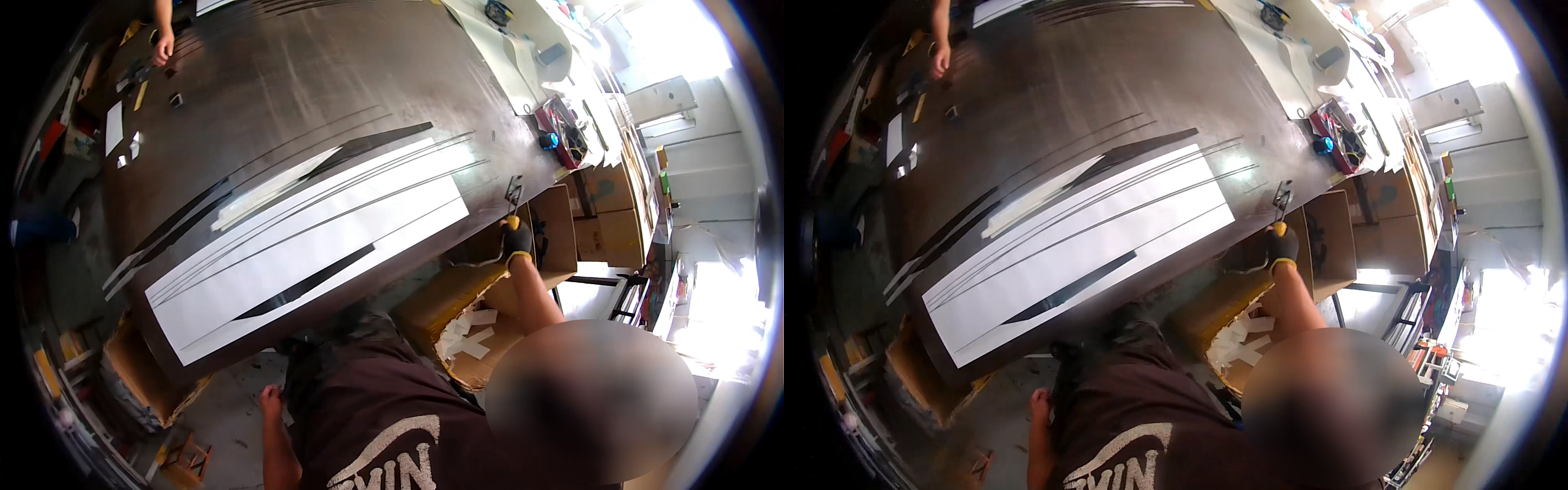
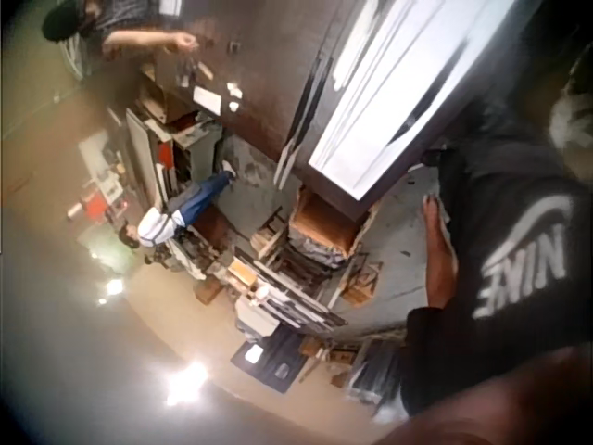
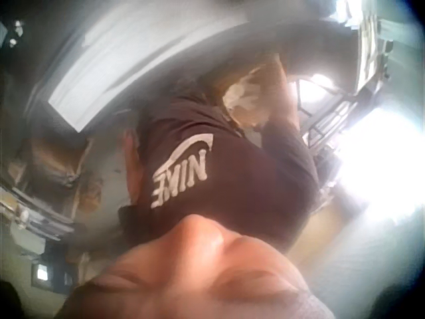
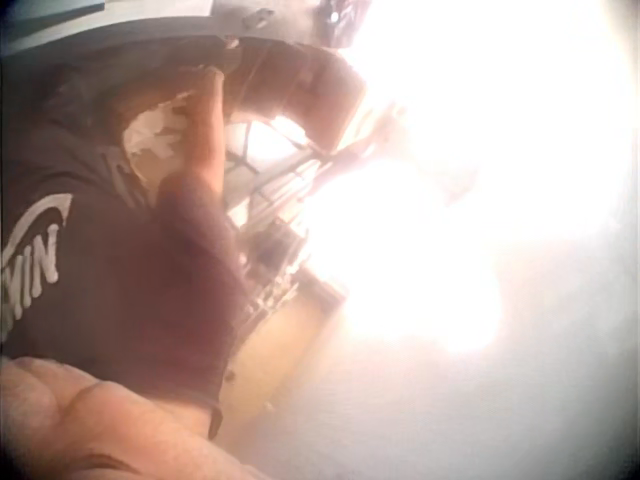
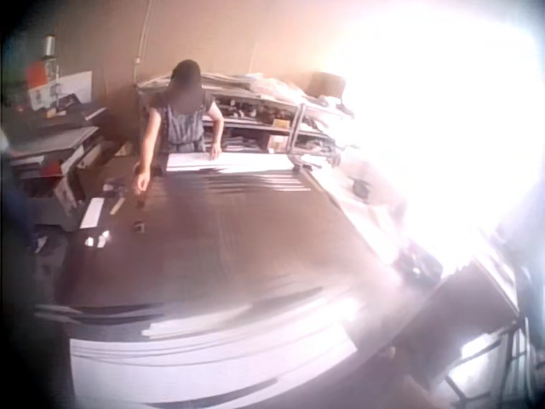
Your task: The person applies white edge banding to the edges of a large white board on a workbench. They align the strip, press it down, and use a yellow utility knife to trim the excess material along the edge.
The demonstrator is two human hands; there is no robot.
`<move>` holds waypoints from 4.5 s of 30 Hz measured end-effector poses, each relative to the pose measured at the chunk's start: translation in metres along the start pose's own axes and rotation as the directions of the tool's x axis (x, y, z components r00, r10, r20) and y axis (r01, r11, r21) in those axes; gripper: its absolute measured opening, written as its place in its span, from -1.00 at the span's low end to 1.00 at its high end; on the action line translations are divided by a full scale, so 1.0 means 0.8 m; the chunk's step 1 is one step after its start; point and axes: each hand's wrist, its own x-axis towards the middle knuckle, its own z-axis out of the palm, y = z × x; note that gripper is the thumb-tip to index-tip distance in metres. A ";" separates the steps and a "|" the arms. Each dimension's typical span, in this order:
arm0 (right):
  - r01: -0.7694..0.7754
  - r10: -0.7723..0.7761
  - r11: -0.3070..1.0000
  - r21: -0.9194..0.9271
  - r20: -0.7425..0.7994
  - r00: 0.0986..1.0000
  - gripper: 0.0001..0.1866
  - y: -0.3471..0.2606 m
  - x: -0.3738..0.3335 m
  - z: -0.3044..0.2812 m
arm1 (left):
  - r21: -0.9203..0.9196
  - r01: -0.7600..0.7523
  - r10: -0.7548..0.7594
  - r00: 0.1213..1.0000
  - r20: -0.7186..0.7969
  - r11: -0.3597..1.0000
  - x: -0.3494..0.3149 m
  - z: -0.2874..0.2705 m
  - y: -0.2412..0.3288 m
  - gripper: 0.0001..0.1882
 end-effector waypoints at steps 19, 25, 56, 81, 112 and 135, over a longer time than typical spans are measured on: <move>0.630 -0.657 0.736 0.250 0.488 0.574 -0.76 -0.116 0.014 0.116 | 0.407 -0.049 0.122 0.980 -0.157 0.912 -0.062 0.101 0.024 -0.67; 0.914 -0.735 0.379 0.144 0.647 0.203 -0.85 -0.209 -0.066 0.139 | 0.506 -0.441 0.545 0.835 -0.070 0.741 -0.072 0.128 -0.011 -0.61; 0.656 -0.666 0.647 0.388 0.706 0.240 -0.93 -0.216 -0.028 0.077 | 0.050 -0.396 0.397 0.892 -0.214 0.917 -0.060 0.146 0.027 -0.64; 0.954 -0.860 0.162 0.251 0.510 0.012 -0.93 -0.171 -0.045 0.148 | -0.043 -0.113 0.094 0.944 -0.315 0.993 -0.081 0.098 0.052 -0.76; 0.813 -0.758 0.500 0.299 0.605 0.244 -0.84 -0.343 -0.490 0.327 | 0.631 -0.733 0.866 0.463 0.188 0.255 0.018 0.094 0.385 -0.86; 0.899 -0.636 0.439 0.010 0.709 0.303 -0.90 -0.257 -0.256 0.224 | 0.648 -0.659 0.811 0.575 0.108 0.381 0.019 0.107 0.368 -0.91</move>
